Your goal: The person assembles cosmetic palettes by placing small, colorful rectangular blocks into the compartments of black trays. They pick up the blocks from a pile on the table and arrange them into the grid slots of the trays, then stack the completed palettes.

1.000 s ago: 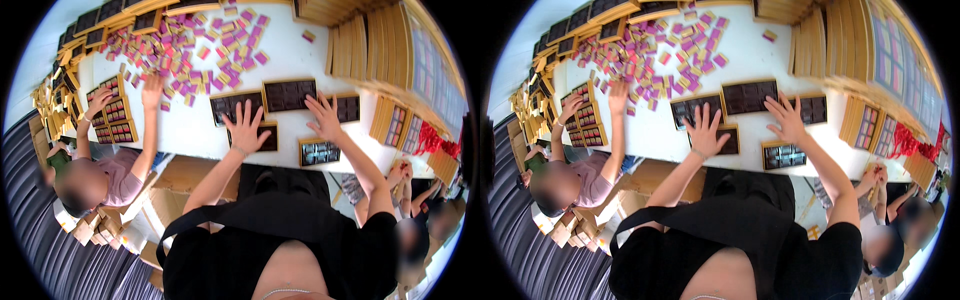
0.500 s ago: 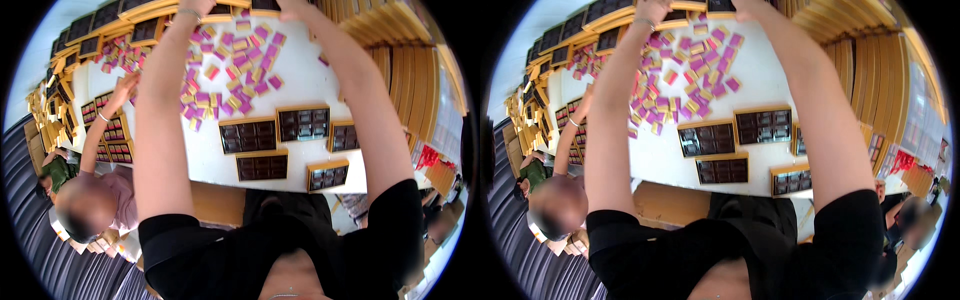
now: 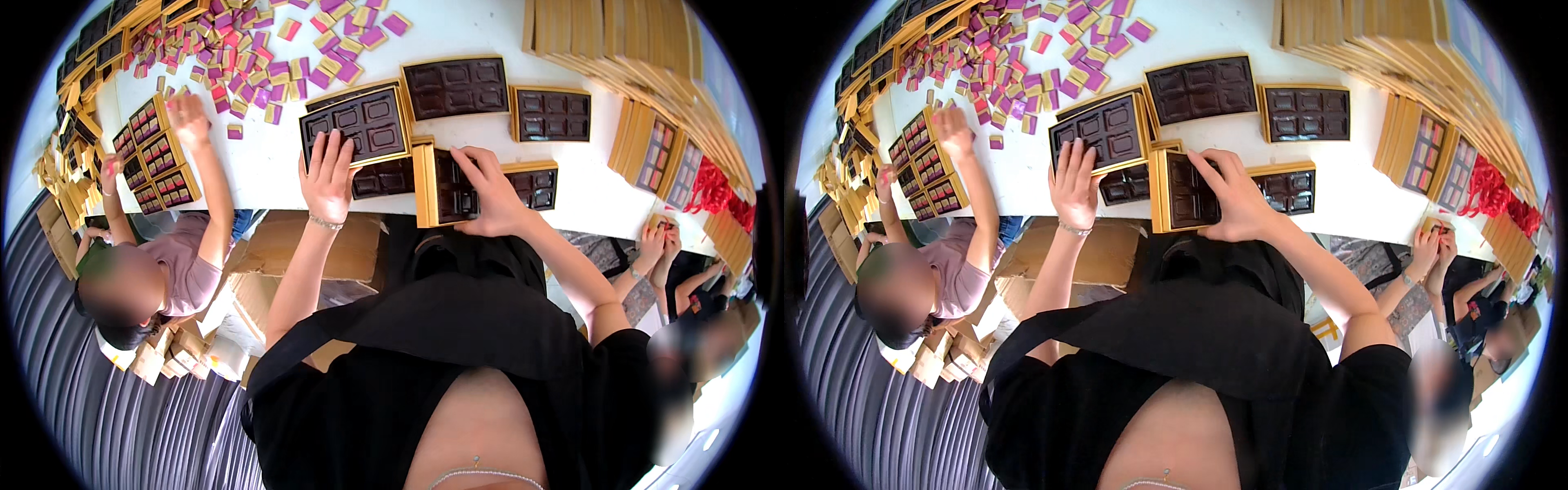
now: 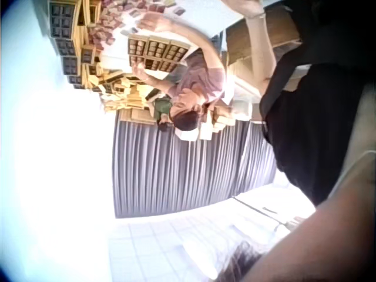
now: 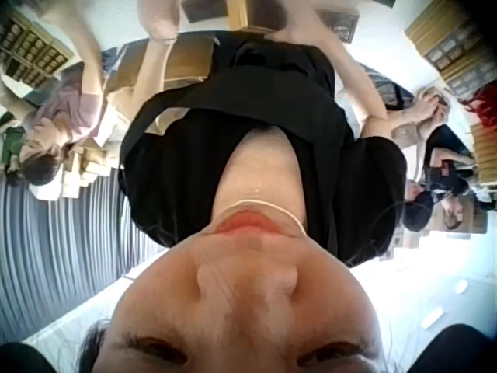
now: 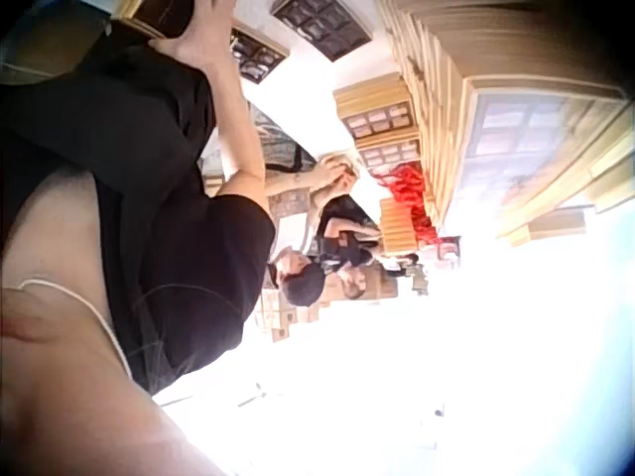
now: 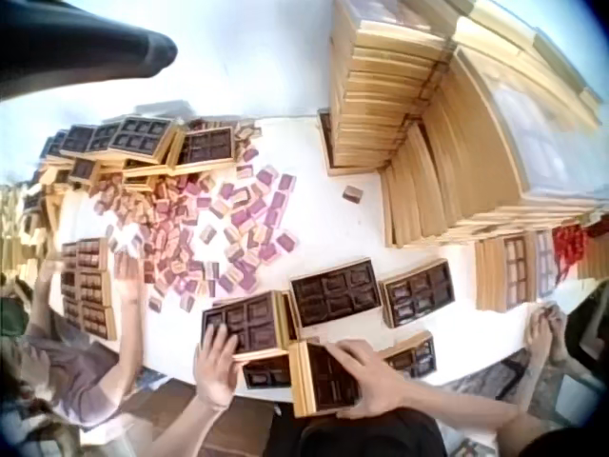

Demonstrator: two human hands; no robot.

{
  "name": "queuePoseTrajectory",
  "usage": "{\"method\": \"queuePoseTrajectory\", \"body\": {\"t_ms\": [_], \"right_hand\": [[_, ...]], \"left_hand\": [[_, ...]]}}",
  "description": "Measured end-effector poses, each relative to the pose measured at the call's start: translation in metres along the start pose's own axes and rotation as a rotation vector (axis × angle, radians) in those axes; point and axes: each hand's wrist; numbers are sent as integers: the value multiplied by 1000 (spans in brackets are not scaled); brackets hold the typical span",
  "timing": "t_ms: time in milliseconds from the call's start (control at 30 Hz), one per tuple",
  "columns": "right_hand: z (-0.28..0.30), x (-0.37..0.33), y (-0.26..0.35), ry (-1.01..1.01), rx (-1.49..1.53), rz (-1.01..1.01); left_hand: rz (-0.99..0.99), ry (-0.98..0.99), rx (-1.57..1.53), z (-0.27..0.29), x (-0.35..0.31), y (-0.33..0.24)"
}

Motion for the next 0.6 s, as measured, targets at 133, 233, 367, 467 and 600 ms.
{"method": "queuePoseTrajectory", "body": {"t_ms": [133,233,367,467,600], "right_hand": [[-11,-3,-30,-111,-322,190],[7,1,-47,-111,-549,182],[-6,4,-68,-78,-932,103],[-8,8,-46,42,-741,208],[17,-76,-70,-277,-738,-26]], "left_hand": [[-105,29,77,-24,-17,-3],[-79,-148,-213,-6,-19,26],[177,-100,89,17,-26,43],[-29,195,51,0,47,1],[-66,594,107,-3,84,20]]}}
Point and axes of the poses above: each hand's wrist, its own x-axis towards the middle knuckle, its own z-axis out of the back of the hand, y = z × x, and after that the axes turned 7 degrees about -y, right-handed
